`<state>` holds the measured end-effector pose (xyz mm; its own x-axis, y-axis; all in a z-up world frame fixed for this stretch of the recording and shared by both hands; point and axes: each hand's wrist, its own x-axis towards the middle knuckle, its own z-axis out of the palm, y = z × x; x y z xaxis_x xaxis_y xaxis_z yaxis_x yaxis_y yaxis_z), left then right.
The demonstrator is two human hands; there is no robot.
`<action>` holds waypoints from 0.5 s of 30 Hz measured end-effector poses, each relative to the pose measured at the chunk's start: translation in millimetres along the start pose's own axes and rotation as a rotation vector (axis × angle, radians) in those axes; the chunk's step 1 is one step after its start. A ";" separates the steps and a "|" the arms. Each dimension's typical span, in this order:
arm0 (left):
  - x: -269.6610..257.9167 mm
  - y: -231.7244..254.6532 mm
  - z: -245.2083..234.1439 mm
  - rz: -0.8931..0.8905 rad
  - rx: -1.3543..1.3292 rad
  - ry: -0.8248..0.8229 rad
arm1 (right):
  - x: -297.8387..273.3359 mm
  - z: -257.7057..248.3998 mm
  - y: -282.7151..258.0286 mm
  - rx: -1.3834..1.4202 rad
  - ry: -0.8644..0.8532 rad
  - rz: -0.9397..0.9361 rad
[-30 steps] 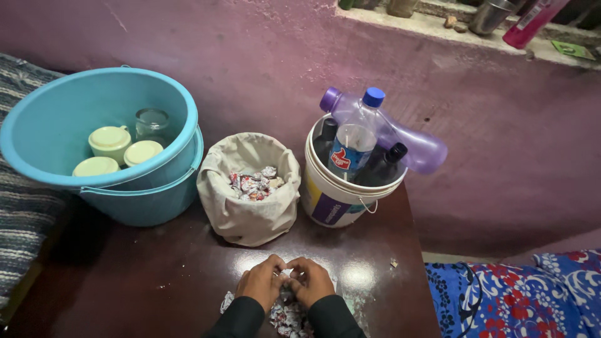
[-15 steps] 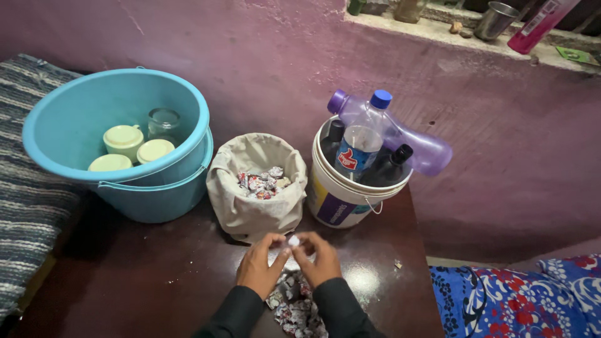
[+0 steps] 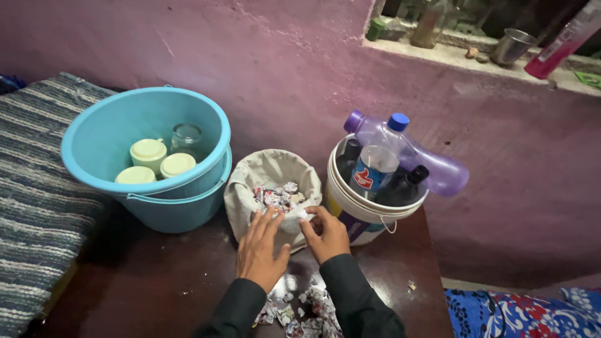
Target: The person sorts candy wrappers from a pile on a table into a cloth bag. The person repeatedly picks up handfuls of wrappers and places them into the bag.
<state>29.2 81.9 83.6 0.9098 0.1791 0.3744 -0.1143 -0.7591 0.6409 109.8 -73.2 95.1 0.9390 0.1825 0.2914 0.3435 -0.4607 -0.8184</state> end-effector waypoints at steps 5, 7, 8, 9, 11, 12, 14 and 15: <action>-1.9 -7.0 -0.6 -0.005 0.080 -0.158 | 12.0 10.1 -4.3 -0.107 0.023 -0.061; -3.8 -10.4 -5.3 -0.011 0.113 -0.236 | 13.3 15.0 -3.1 -0.130 0.017 -0.058; -1.7 -11.4 -6.4 -0.025 0.128 -0.268 | 15.1 15.7 -1.5 -0.139 0.012 -0.045; -0.5 -11.7 -7.3 -0.039 0.142 -0.299 | 16.7 16.6 0.0 -0.148 0.007 -0.031; -0.1 -10.7 -8.6 -0.059 0.144 -0.337 | 19.4 19.8 2.2 -0.177 -0.023 0.023; 0.1 -10.5 -9.7 -0.069 0.145 -0.357 | 20.2 21.5 3.0 -0.191 -0.038 0.050; -0.7 -9.4 -10.8 -0.031 0.103 -0.321 | 20.3 23.7 5.1 -0.150 -0.039 0.037; -0.8 -8.7 -10.7 -0.011 0.080 -0.304 | 20.2 24.0 6.4 -0.130 -0.038 0.031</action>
<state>25.2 95.1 84.9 0.9898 0.0016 0.1423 -0.0827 -0.8073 0.5843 130.6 -51.7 83.9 0.9488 0.1982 0.2460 0.3157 -0.5747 -0.7550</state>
